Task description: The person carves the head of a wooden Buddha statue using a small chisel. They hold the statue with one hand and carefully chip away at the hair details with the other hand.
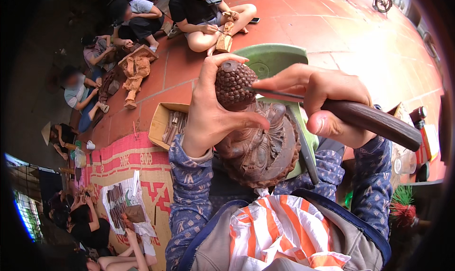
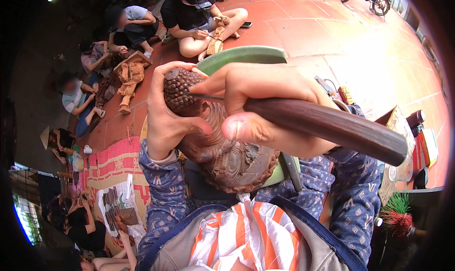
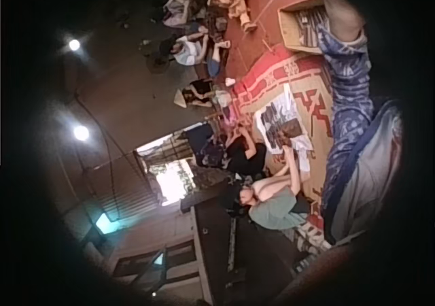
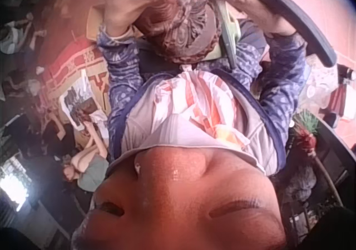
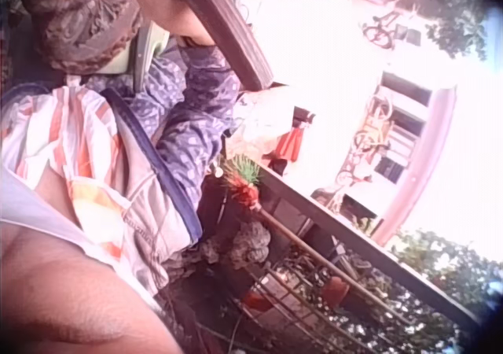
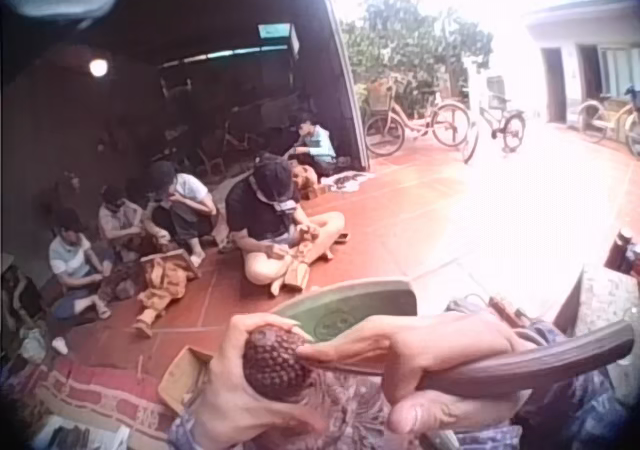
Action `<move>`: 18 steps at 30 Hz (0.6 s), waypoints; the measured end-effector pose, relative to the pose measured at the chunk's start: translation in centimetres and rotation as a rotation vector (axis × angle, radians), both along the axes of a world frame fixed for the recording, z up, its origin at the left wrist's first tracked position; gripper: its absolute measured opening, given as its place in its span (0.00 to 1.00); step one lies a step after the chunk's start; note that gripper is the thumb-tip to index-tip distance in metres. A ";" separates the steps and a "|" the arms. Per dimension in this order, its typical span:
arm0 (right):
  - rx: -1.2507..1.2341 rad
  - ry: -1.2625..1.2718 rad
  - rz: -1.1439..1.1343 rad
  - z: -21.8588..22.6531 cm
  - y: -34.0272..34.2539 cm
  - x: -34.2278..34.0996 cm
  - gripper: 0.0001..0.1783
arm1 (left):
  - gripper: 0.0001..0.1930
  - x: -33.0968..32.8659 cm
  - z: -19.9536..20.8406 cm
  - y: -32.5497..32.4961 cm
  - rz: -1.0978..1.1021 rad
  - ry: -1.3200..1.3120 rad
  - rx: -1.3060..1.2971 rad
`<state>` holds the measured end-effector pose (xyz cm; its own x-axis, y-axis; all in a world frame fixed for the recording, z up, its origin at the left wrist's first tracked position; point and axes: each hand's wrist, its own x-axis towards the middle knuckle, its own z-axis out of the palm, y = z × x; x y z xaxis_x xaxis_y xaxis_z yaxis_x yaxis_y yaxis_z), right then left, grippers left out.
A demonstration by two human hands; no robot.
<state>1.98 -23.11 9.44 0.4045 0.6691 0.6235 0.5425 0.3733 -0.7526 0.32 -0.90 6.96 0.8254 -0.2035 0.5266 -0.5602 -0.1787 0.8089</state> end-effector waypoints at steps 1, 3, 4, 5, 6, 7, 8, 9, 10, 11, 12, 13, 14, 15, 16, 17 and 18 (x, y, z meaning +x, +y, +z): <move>0.027 0.012 -0.008 -0.1 0.1 0.3 0.20 | 0.45 0.0 -0.1 0.0 0.022 -0.036 0.033; 0.076 0.028 -0.038 0.0 0.2 0.5 0.20 | 0.45 0.2 0.1 0.1 0.066 -0.112 0.095; 0.076 0.013 -0.045 0.0 0.0 0.6 0.20 | 0.45 0.3 0.2 0.0 0.054 -0.118 0.086; 0.078 -0.003 -0.047 0.1 -0.2 0.8 0.20 | 0.45 0.3 0.2 -0.1 0.049 -0.120 0.079; 0.151 0.043 -0.048 -0.1 -0.2 0.4 0.19 | 0.45 0.3 0.1 -0.1 0.043 -0.122 0.072; 0.173 0.061 -0.065 -0.2 -0.5 0.0 0.21 | 0.45 0.3 0.1 0.0 0.047 -0.117 0.082; 0.194 0.076 -0.078 -0.3 -0.6 -0.4 0.24 | 0.45 0.2 0.1 0.1 0.053 -0.117 0.088; 0.216 0.093 -0.091 -0.3 -0.8 -0.7 0.27 | 0.45 0.2 0.2 0.2 0.059 -0.117 0.095; 0.253 0.093 -0.072 -0.9 -1.0 -0.8 0.29 | 0.45 0.2 0.1 0.4 0.058 -0.110 0.092; 0.238 0.095 -0.125 -1.2 -0.9 -1.5 0.29 | 0.46 0.2 -0.1 0.4 0.053 -0.100 0.089; 0.221 0.096 -0.178 -1.5 -0.8 -2.2 0.29 | 0.46 0.3 -0.3 0.4 0.048 -0.090 0.087; 0.202 0.097 -0.231 -1.7 -0.8 -2.8 0.29 | 0.46 0.3 -0.3 0.3 0.032 -0.078 0.074; 0.220 0.067 -0.261 -2.2 -0.5 -3.5 0.27 | 0.47 0.2 -0.2 0.3 0.020 -0.065 0.063; 0.231 0.022 -0.279 -2.8 -0.3 -3.8 0.26 | 0.47 0.1 -0.1 0.2 0.007 -0.053 0.052; 0.223 -0.056 -0.300 -3.1 0.0 -3.9 0.25 | 0.47 0.2 -0.1 0.2 -0.009 -0.056 0.032; 0.208 -0.131 -0.325 -3.6 0.3 -3.9 0.24 | 0.48 0.2 -0.2 0.3 -0.024 -0.055 0.016; 0.161 -0.184 -0.368 -3.9 0.7 -4.1 0.23 | 0.48 0.3 -0.4 0.4 -0.039 -0.054 -0.001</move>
<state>-2.15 -22.39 5.54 0.4702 0.3895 0.7920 0.7805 0.2354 -0.5791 0.60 -0.51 6.56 0.7871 -0.2340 0.5708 -0.6098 -0.1553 0.7772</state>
